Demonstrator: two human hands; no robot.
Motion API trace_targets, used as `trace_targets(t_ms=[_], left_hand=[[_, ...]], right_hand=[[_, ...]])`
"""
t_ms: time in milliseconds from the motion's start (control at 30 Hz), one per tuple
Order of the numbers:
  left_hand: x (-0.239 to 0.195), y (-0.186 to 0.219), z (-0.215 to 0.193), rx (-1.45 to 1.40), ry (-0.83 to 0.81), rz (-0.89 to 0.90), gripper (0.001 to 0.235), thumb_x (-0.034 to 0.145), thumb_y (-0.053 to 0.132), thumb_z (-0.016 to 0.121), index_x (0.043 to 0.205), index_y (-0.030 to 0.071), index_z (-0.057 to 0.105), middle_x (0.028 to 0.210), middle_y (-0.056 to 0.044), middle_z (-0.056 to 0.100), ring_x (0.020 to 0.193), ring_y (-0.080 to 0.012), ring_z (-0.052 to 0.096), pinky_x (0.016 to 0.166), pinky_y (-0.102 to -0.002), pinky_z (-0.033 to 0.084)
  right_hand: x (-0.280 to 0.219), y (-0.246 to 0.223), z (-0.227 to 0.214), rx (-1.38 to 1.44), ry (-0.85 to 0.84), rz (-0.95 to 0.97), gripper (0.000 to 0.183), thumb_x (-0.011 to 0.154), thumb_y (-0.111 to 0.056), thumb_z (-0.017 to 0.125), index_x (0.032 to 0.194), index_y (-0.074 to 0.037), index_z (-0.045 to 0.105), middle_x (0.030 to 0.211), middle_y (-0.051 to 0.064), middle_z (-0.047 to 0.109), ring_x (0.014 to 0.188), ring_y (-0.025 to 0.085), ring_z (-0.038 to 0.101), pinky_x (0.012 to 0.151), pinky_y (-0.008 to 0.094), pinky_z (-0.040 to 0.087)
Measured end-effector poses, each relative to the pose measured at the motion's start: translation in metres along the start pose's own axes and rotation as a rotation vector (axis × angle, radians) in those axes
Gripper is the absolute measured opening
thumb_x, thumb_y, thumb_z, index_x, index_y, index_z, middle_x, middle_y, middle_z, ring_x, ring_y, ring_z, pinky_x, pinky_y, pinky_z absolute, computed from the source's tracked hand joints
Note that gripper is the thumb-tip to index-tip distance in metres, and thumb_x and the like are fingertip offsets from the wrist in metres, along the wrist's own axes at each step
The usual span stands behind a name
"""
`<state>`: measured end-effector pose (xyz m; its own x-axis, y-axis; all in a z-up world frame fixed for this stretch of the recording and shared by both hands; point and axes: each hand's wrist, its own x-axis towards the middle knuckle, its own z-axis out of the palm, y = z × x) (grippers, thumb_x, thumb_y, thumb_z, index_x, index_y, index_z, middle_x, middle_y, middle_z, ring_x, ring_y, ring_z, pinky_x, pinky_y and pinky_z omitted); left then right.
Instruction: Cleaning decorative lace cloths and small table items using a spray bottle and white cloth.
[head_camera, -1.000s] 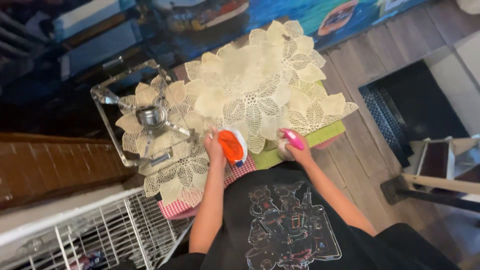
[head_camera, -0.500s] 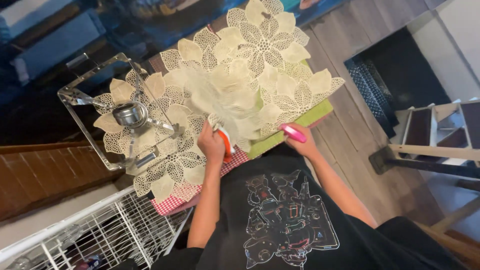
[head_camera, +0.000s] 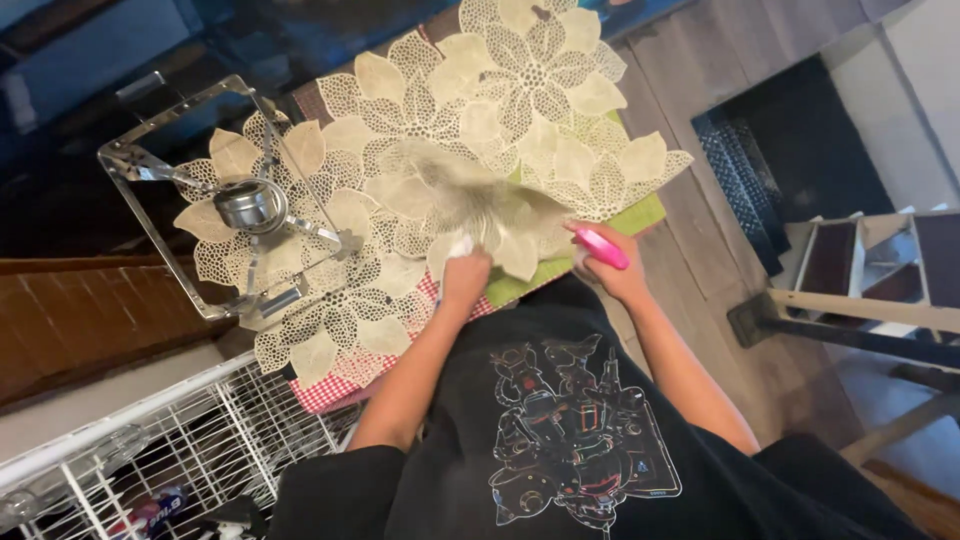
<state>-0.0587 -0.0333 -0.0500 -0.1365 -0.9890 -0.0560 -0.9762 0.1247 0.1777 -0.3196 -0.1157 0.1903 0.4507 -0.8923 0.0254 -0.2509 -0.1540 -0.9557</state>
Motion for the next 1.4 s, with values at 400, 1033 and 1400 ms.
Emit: trace_targets(t_ms=[400,1033,1400], left_hand=[[-0.026,-0.02,-0.058,-0.419,-0.064,-0.276,0.026,0.091,0.011,0.055,0.109,0.015,0.072,0.1,-0.018,0.074,0.088,-0.0412,0.071,0.077,-0.053,0.054],[0.007,-0.073,-0.002,-1.779,0.593,-1.049,0.02,0.1,0.017,0.059,0.11,0.002,0.068,0.102,-0.007,0.071,0.092,-0.0196,0.067,0.082,-0.037,0.056],[-0.044,-0.045,-0.019,-1.733,0.339,-1.131,0.032,0.098,0.03,0.067,0.113,0.001,0.068,0.094,-0.01,0.071,0.081,-0.0233,0.065,0.072,-0.04,0.05]], right_hand=[[-0.018,0.09,0.005,-0.322,0.268,0.184,0.024,0.079,-0.004,0.07,0.103,-0.005,0.077,0.084,0.012,0.072,0.076,0.023,0.07,0.072,0.035,0.053],[0.138,0.234,0.014,0.126,0.26,0.187,0.056,0.087,-0.024,0.078,0.137,-0.006,0.063,0.122,0.003,0.072,0.106,0.014,0.066,0.094,0.031,0.052],[0.017,0.19,0.019,-0.195,0.462,0.174,0.072,0.074,-0.001,0.068,0.145,-0.005,0.051,0.136,0.013,0.058,0.122,0.023,0.058,0.106,0.039,0.048]])
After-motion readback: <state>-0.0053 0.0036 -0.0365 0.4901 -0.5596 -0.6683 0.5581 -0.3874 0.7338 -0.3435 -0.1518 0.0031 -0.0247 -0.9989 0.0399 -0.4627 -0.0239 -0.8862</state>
